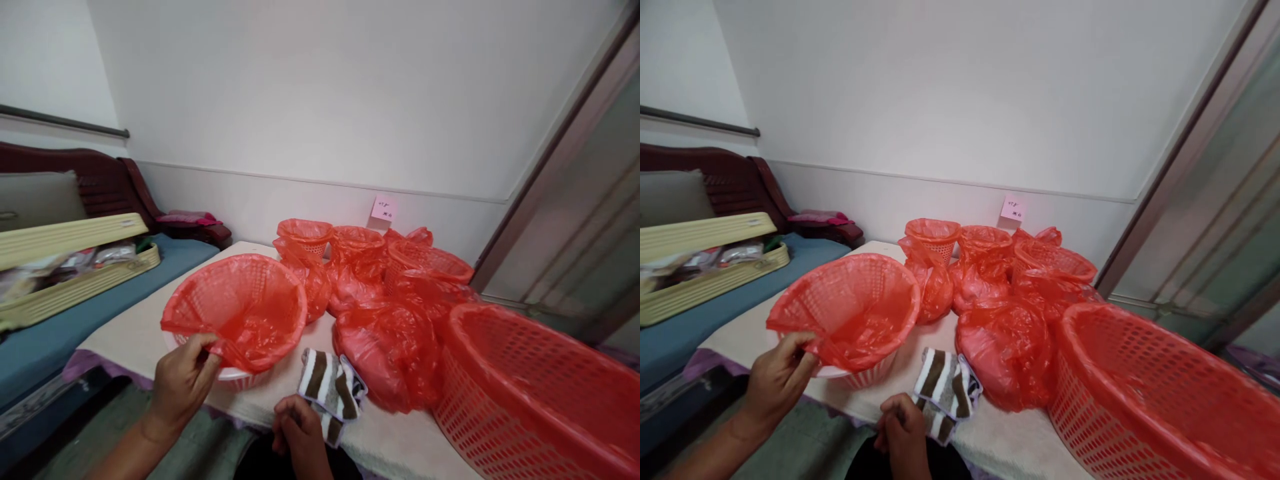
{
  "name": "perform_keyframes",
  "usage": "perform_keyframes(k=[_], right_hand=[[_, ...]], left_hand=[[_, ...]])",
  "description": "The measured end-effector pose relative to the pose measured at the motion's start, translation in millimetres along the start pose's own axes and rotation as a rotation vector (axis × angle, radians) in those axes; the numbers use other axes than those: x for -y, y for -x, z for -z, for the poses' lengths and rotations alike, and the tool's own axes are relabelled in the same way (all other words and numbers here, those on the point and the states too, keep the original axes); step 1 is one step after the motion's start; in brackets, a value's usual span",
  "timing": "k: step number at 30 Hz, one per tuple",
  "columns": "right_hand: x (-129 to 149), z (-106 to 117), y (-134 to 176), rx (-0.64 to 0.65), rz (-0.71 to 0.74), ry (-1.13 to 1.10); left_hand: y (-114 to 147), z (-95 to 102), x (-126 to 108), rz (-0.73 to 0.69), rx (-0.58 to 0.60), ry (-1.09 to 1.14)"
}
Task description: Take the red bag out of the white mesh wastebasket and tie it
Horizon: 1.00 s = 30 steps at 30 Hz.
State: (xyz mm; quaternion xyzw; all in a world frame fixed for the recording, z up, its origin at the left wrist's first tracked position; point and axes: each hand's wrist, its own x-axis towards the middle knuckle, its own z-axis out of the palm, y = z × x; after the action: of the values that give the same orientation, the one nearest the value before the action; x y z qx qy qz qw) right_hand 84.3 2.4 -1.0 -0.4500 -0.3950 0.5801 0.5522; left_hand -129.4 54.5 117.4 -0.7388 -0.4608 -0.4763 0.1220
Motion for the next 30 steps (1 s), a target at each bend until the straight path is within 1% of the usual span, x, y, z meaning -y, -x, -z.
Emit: perform_keyframes(k=[5, 8, 13, 16, 18, 21, 25, 27, 30], right_hand=[[38, -27, 13, 0.137, 0.052, -0.216], [52, -37, 15, 0.159, 0.032, -0.331], [56, -44, 14, 0.103, -0.029, -0.517], [55, -44, 13, 0.062, -0.048, -0.536], [56, -43, 13, 0.038, -0.033, -0.525], [60, -41, 15, -0.034, -0.024, -0.561], [66, -38, 18, -0.137, -0.046, -0.695], [67, -34, 17, -0.134, -0.071, -0.734], [66, -30, 16, -0.097, -0.095, -0.742]], left_hand=[[15, 5.3, -14, -0.156, 0.028, -0.001], [17, 5.7, -18, -0.180, 0.035, -0.001], [21, 4.6, -18, -0.188, 0.044, 0.000], [26, 5.3, -17, -0.188, 0.053, 0.025], [27, 6.4, -16, -0.190, 0.053, 0.029], [28, 8.5, -16, -0.196, 0.045, 0.027], [30, 10.4, -16, -0.201, 0.036, 0.038], [32, 10.8, -16, -0.200, 0.039, 0.030], [35, 11.0, -13, -0.209, 0.045, 0.017]])
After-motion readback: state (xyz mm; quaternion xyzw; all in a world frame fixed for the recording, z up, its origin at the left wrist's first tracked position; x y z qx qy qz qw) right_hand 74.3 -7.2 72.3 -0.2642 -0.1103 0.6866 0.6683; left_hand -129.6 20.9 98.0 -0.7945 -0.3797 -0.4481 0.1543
